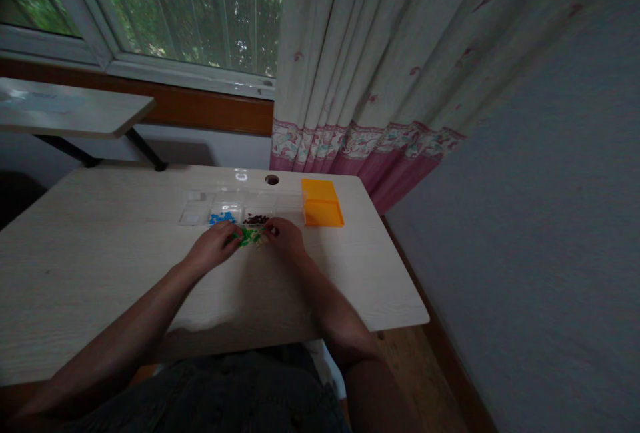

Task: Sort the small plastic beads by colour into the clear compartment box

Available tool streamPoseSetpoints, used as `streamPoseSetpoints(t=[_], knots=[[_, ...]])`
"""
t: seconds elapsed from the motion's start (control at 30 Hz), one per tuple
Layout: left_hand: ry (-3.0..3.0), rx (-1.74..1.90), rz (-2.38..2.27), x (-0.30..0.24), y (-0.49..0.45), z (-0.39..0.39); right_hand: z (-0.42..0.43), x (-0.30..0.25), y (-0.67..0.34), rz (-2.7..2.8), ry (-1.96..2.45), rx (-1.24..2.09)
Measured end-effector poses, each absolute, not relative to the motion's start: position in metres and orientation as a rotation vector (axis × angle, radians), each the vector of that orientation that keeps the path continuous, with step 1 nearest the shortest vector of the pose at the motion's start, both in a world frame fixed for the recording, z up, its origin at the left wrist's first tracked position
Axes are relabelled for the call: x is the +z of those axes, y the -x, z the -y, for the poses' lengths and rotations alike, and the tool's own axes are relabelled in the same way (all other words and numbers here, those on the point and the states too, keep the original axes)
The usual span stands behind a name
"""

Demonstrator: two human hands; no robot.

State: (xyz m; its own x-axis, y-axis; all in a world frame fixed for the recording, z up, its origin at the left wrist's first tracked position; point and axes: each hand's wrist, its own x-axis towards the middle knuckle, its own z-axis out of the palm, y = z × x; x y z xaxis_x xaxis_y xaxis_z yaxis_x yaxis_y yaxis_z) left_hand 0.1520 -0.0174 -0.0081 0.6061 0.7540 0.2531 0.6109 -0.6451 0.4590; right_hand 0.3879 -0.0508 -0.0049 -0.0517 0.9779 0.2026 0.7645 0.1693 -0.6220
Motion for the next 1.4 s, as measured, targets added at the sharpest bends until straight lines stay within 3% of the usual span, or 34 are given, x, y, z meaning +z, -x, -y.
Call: streamPoseSetpoints(t=[0.37, 0.83, 1.07, 1.4], knots=[[-2.473, 0.647, -1.095, -0.007, -0.154, 0.019, 0.045, -0.005, -0.398, 1.331, 1.44, 0.856], [-2.472, 0.671, -1.071, -0.005, -0.153, 0.018, 0.041, -0.005, -0.401, 1.015, 1.334, 1.077], [-2.469, 0.671, -1.1, -0.004, -0.15, 0.017, 0.039, -0.004, -0.406, 1.043, 1.359, 0.986], [-2.505, 0.631, -1.093, -0.005, -0.149, 0.016, 0.043, 0.003, -0.425, 1.385, 1.588, 0.477]])
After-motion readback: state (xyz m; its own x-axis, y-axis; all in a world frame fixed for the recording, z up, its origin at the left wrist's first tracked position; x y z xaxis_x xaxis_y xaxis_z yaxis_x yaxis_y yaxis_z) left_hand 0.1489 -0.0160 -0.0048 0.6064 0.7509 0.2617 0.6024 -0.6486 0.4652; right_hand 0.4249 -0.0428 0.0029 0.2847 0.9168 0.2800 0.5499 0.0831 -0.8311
